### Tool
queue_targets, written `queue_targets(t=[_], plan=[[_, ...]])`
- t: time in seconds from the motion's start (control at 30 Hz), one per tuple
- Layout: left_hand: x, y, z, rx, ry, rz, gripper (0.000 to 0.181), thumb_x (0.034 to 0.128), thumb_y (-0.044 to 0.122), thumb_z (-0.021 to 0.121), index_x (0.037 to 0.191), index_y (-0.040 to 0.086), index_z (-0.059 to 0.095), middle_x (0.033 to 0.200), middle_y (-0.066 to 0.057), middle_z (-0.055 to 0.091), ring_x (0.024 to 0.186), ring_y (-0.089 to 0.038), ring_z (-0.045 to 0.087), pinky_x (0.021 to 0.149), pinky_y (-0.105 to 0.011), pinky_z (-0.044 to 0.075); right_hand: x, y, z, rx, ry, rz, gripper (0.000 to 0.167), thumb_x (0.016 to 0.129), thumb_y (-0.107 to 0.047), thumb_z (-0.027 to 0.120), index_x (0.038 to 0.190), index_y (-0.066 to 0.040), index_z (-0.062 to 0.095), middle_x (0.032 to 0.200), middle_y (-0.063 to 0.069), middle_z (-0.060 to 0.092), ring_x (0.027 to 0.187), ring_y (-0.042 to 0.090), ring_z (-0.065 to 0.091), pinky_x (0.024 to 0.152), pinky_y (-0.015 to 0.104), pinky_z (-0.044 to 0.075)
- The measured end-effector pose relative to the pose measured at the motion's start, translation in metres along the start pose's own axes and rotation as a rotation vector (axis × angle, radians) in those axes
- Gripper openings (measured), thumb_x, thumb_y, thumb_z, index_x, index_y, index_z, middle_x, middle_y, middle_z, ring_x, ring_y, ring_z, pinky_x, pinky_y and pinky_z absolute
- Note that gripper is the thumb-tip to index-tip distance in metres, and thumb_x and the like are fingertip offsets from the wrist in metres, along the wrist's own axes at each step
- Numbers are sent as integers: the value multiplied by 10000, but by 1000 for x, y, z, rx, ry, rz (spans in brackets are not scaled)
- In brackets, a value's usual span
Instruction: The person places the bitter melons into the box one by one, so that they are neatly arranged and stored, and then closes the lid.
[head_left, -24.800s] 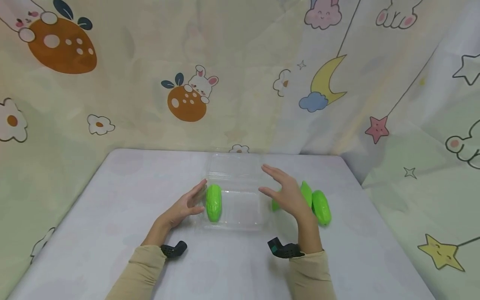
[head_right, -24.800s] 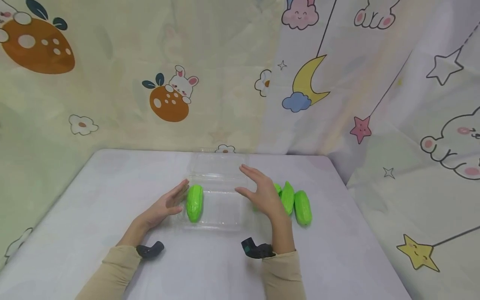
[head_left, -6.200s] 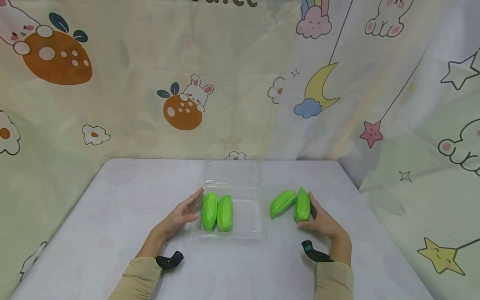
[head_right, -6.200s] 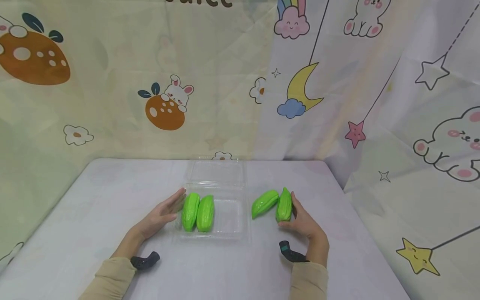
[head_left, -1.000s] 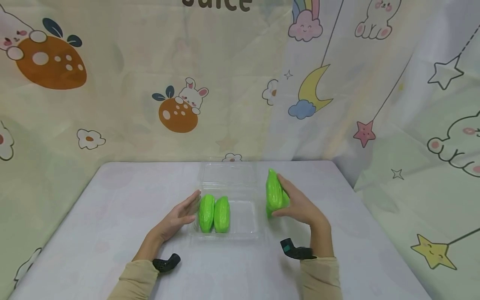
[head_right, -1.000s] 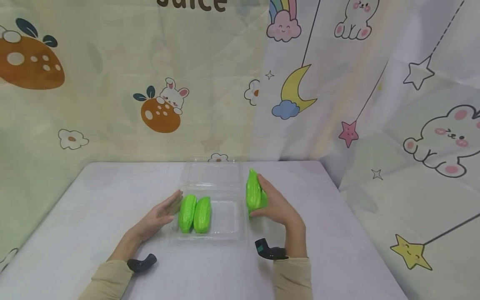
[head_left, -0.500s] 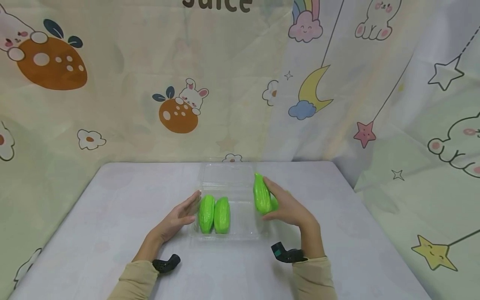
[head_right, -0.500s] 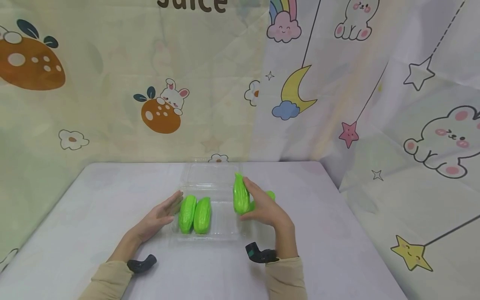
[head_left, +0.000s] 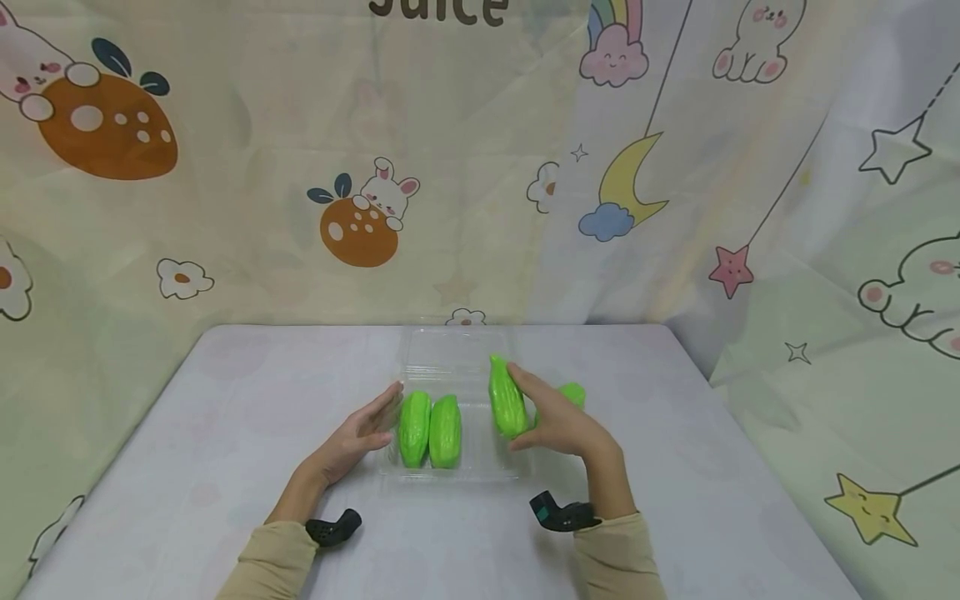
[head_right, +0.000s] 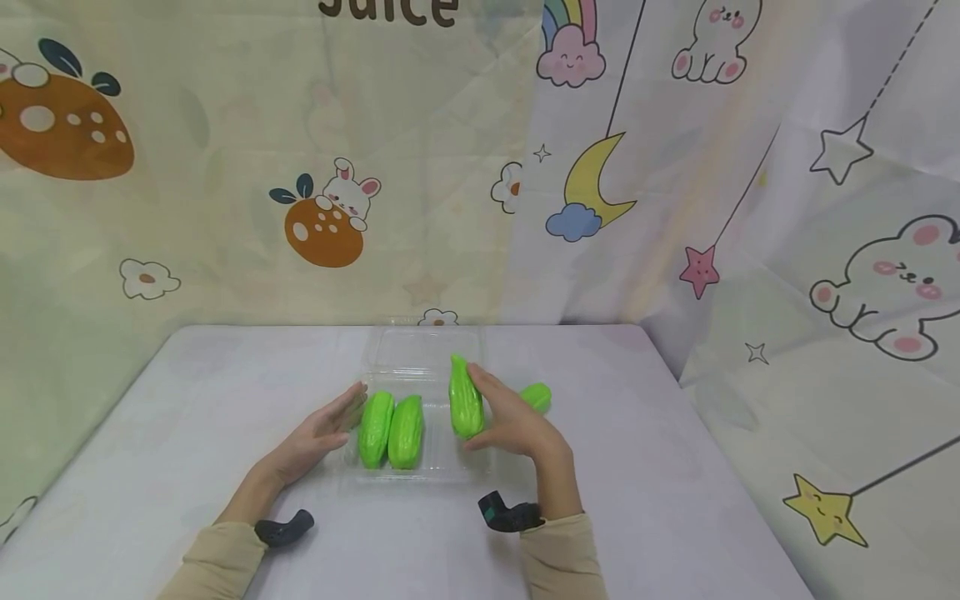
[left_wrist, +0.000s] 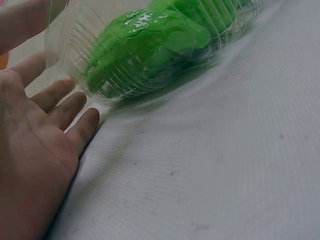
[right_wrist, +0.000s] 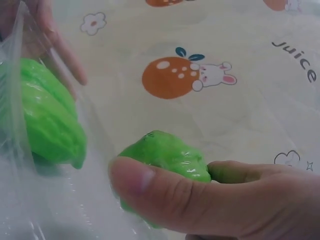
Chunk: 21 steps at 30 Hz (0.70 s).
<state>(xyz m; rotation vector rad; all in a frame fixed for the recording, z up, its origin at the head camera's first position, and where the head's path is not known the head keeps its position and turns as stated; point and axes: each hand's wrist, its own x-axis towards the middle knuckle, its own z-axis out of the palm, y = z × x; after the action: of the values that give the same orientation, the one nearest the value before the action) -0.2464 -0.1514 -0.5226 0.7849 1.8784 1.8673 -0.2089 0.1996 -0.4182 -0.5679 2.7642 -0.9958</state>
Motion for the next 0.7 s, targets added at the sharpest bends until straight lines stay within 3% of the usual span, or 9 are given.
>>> queue_targets(t=[0.2, 0.7], plan=[[0, 0, 0, -9, -1, 3, 778, 912, 93, 548, 1540, 174, 97, 1616, -44, 21, 1481, -302, -16, 1153, -528, -21, 1, -1, 4, 8, -17, 22, 1146, 632, -151, 883, 1531, -175, 173, 1588, -15, 196, 1468, 217, 189, 1185, 446, 228], [0, -1, -1, -2, -11, 13, 773, 917, 106, 547, 1540, 175, 94, 1615, -67, 22, 1477, -331, -3, 1156, -547, -20, 8, -1, 15, -5, -62, 14, 1141, 635, -173, 882, 1530, -152, 175, 1594, -5, 172, 1473, 211, 168, 1190, 429, 214]])
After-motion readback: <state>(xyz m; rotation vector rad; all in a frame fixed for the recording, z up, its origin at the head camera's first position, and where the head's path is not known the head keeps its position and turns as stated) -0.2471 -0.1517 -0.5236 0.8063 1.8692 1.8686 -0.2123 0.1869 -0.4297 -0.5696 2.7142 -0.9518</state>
